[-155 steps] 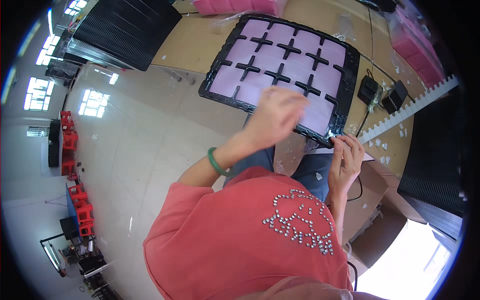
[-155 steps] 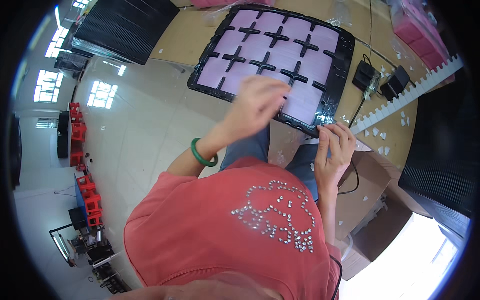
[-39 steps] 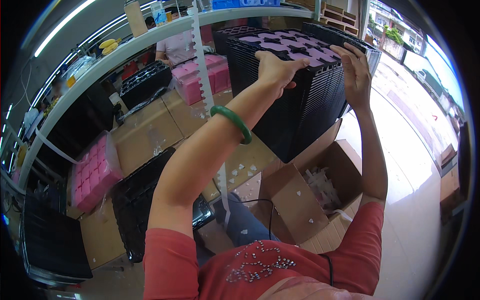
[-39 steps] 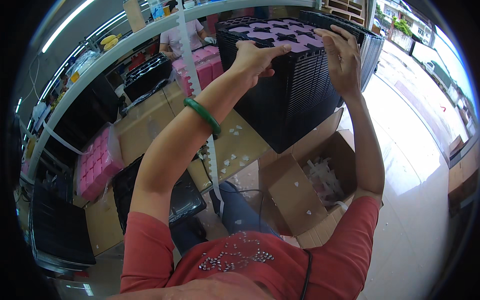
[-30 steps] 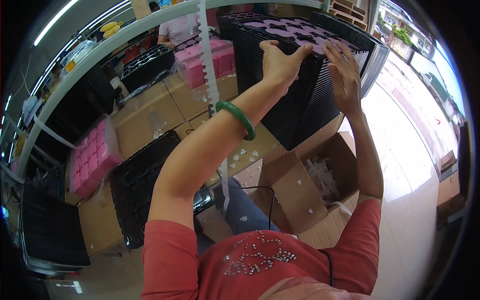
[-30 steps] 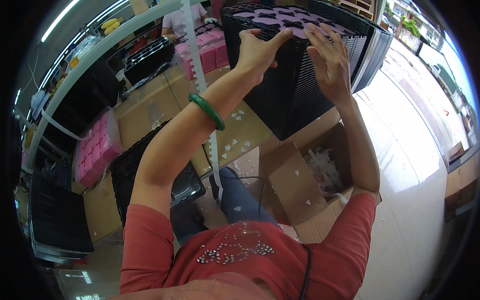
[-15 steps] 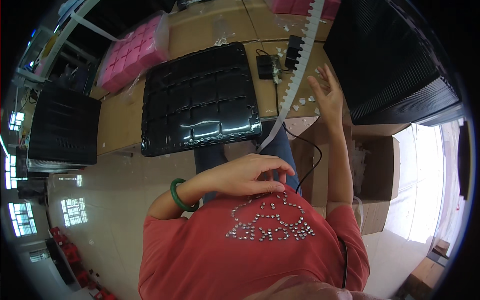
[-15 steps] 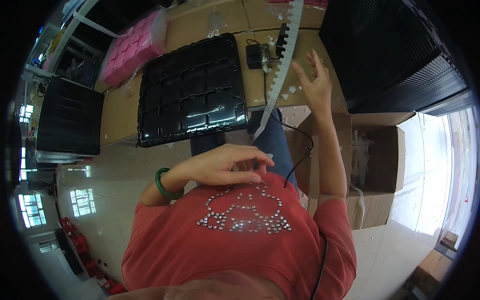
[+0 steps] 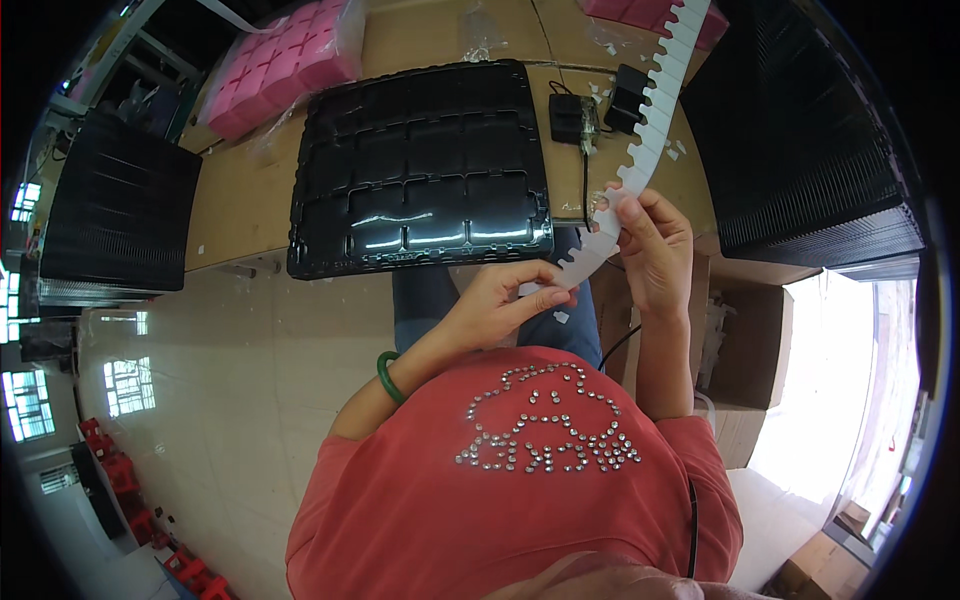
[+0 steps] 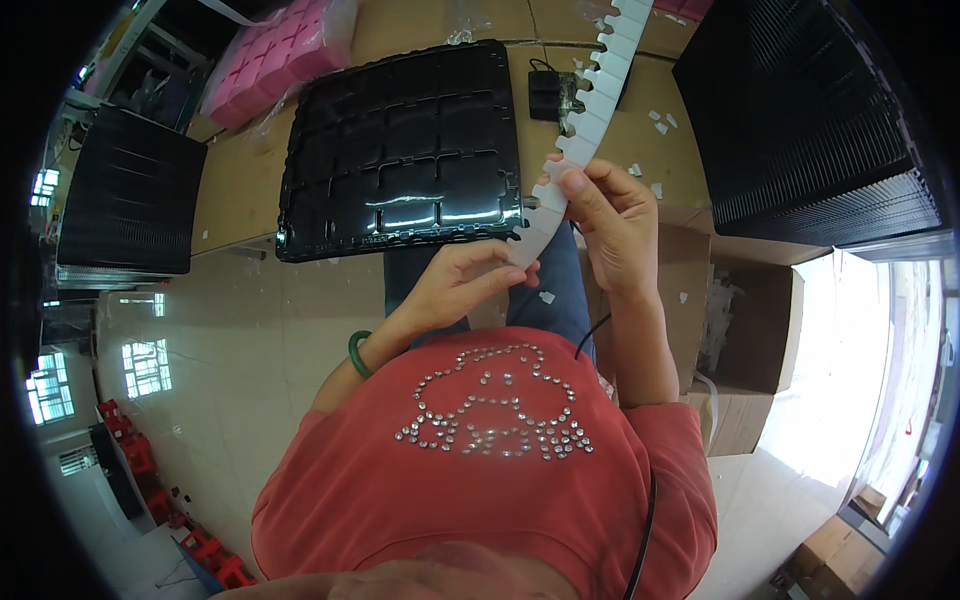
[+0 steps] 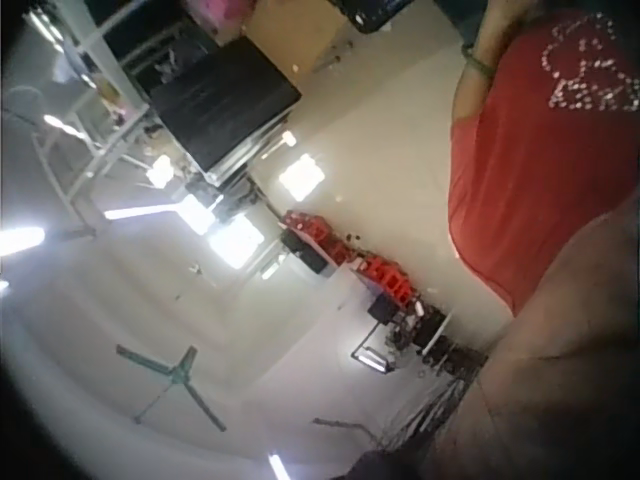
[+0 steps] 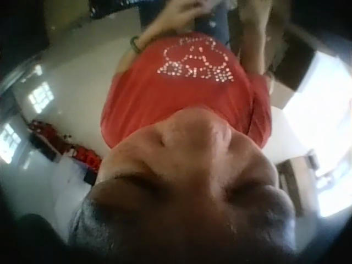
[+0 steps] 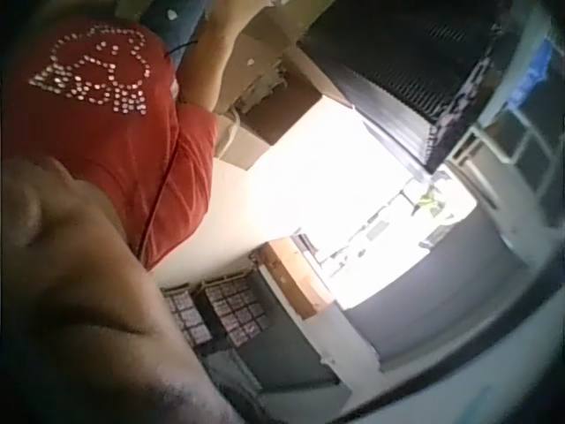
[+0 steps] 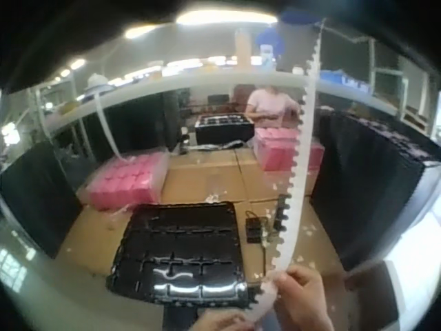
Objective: The recorder is assembling an electronic panel by inserting pink components into a grid frame and applying adhesive strips.
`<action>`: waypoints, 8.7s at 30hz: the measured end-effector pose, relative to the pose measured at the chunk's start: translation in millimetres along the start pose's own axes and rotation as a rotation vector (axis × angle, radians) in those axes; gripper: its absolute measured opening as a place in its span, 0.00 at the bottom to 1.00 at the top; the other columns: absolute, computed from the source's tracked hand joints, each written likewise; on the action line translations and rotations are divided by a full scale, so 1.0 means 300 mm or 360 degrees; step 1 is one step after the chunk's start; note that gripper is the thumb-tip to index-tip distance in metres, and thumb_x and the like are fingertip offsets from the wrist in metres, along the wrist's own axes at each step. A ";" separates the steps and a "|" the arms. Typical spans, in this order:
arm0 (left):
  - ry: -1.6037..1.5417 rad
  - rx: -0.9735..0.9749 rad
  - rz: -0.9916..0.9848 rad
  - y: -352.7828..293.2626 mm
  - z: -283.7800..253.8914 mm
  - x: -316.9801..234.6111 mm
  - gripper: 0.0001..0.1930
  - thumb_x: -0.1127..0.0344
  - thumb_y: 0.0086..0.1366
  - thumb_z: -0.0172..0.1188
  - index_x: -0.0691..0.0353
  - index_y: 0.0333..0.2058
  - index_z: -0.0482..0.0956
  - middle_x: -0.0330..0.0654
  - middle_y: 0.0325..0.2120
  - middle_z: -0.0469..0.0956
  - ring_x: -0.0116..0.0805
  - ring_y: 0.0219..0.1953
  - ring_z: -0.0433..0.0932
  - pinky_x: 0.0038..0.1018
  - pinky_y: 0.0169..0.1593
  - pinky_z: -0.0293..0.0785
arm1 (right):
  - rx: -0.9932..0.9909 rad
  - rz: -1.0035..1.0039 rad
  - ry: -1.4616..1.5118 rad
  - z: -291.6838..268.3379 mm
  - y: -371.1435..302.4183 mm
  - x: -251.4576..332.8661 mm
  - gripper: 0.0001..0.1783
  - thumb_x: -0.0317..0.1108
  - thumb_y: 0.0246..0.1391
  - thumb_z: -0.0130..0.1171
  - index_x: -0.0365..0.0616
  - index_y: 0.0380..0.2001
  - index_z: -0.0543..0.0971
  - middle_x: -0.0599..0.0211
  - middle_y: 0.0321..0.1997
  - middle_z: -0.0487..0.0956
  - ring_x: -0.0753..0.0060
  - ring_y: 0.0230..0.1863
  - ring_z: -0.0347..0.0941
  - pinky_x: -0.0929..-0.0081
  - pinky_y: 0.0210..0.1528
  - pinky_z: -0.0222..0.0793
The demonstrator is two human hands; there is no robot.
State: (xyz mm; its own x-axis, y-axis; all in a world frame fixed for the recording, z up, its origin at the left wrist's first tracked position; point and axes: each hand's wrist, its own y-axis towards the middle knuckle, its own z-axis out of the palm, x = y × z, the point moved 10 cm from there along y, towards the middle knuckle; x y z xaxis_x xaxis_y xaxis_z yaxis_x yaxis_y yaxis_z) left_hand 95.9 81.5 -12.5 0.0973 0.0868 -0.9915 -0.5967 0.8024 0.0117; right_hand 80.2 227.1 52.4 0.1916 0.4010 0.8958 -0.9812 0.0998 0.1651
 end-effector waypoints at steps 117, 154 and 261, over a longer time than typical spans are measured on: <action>-0.0633 -0.0118 0.0051 -0.150 0.001 0.135 0.19 0.59 0.76 0.51 0.65 0.28 0.78 0.29 0.13 0.66 0.14 0.17 0.62 0.17 0.23 0.57 | 0.0490 -0.0565 -0.2417 0.128 0.867 -0.210 0.13 0.39 0.54 0.64 0.40 0.36 0.85 0.52 0.33 0.84 0.54 0.36 0.82 0.62 0.42 0.75; -0.0628 -0.0146 -0.0032 -0.161 -0.022 0.168 0.18 0.60 0.75 0.52 0.65 0.28 0.78 0.28 0.13 0.66 0.13 0.18 0.61 0.16 0.24 0.57 | 0.0425 -0.0661 -0.2570 0.108 0.927 -0.319 0.08 0.33 0.51 0.62 0.38 0.30 0.82 0.50 0.34 0.82 0.46 0.41 0.78 0.54 0.46 0.72; -0.0646 -0.0549 0.0246 -0.320 -0.219 0.145 0.13 0.62 0.74 0.52 0.66 0.37 0.81 0.31 0.14 0.70 0.14 0.17 0.65 0.16 0.23 0.57 | 0.0689 -0.0637 -0.1770 0.701 0.718 -0.293 0.14 0.40 0.60 0.62 0.38 0.36 0.83 0.64 0.28 0.82 0.73 0.31 0.76 0.72 0.36 0.71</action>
State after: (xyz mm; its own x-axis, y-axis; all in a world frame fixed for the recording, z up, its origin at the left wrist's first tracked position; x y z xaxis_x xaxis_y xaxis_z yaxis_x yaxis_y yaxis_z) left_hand 105.0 -30.5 -65.2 0.2462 0.4637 -0.8511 -0.8480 0.5282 0.0425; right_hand -153.0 21.8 96.1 0.5602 -0.5922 0.5793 -0.8266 -0.3536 0.4379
